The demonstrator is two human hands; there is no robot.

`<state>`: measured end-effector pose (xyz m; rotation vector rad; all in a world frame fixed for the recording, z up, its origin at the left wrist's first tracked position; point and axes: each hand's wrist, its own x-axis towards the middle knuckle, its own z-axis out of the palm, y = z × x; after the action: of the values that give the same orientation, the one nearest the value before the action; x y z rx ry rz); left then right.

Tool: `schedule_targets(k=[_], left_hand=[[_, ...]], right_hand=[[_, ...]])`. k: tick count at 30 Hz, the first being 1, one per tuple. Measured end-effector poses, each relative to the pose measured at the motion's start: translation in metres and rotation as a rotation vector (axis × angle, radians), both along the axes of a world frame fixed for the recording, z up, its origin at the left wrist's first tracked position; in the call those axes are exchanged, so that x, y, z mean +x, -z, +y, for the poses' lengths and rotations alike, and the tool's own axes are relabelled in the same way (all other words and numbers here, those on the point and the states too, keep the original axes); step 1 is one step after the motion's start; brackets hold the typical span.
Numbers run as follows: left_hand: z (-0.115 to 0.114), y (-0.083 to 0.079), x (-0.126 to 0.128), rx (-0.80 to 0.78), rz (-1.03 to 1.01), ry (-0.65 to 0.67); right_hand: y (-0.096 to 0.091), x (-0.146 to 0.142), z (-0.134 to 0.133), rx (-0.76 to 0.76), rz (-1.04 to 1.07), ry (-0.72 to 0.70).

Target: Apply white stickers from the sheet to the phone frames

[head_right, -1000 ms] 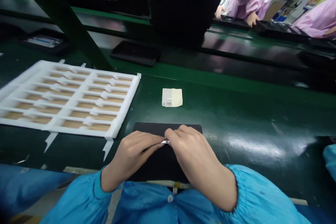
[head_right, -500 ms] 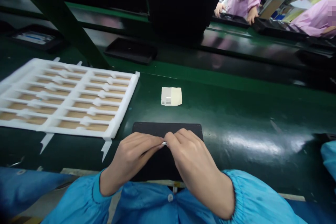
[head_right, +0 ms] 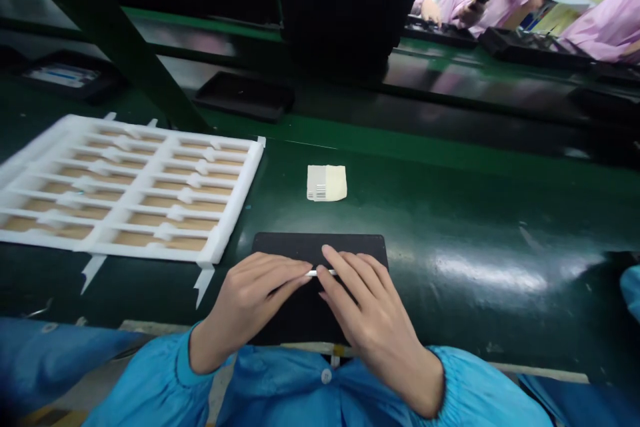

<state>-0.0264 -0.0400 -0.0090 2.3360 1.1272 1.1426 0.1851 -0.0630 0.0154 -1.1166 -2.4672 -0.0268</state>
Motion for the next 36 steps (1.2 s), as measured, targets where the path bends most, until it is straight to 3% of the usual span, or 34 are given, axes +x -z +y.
schedule_targets(k=[4, 7, 13, 16, 18, 22, 25, 27, 30, 32, 36], left_hand=[[0.001, 0.000, -0.001, 0.001, 0.018, 0.005], [0.000, -0.001, -0.002, 0.003, 0.035, 0.016], [-0.003, -0.005, -0.001, 0.029, 0.197, 0.061], [-0.003, -0.015, -0.004, -0.009, 0.272, 0.089], [-0.003, -0.028, -0.016, -0.081, 0.284, 0.107], [-0.002, -0.069, -0.073, -0.276, 0.311, 0.037], [0.001, -0.097, -0.137, -0.368, 0.327, -0.158], [0.007, -0.106, -0.183, -0.400, 0.341, -0.324], [0.018, -0.104, -0.251, -0.455, 0.443, -0.520], [0.023, -0.097, -0.290, -0.477, 0.495, -0.583], [0.026, -0.085, -0.340, -0.500, 0.631, -0.647]], right_hand=[[0.015, 0.002, -0.004, 0.122, -0.094, -0.019], [0.023, 0.001, -0.005, 0.151, -0.050, 0.008], [0.009, 0.002, 0.000, -0.158, 0.493, 0.153], [0.004, 0.016, 0.010, -0.177, 0.669, 0.292], [0.011, 0.031, 0.020, -0.170, 0.743, 0.384], [0.041, 0.059, 0.040, -0.292, 0.933, 0.536], [0.056, 0.067, 0.047, -0.438, 0.909, 0.622], [0.058, 0.067, 0.045, -0.488, 0.818, 0.633], [0.055, 0.065, 0.041, -0.468, 0.705, 0.653], [0.053, 0.065, 0.039, -0.474, 0.673, 0.668], [0.051, 0.069, 0.042, -0.472, 0.678, 0.698]])
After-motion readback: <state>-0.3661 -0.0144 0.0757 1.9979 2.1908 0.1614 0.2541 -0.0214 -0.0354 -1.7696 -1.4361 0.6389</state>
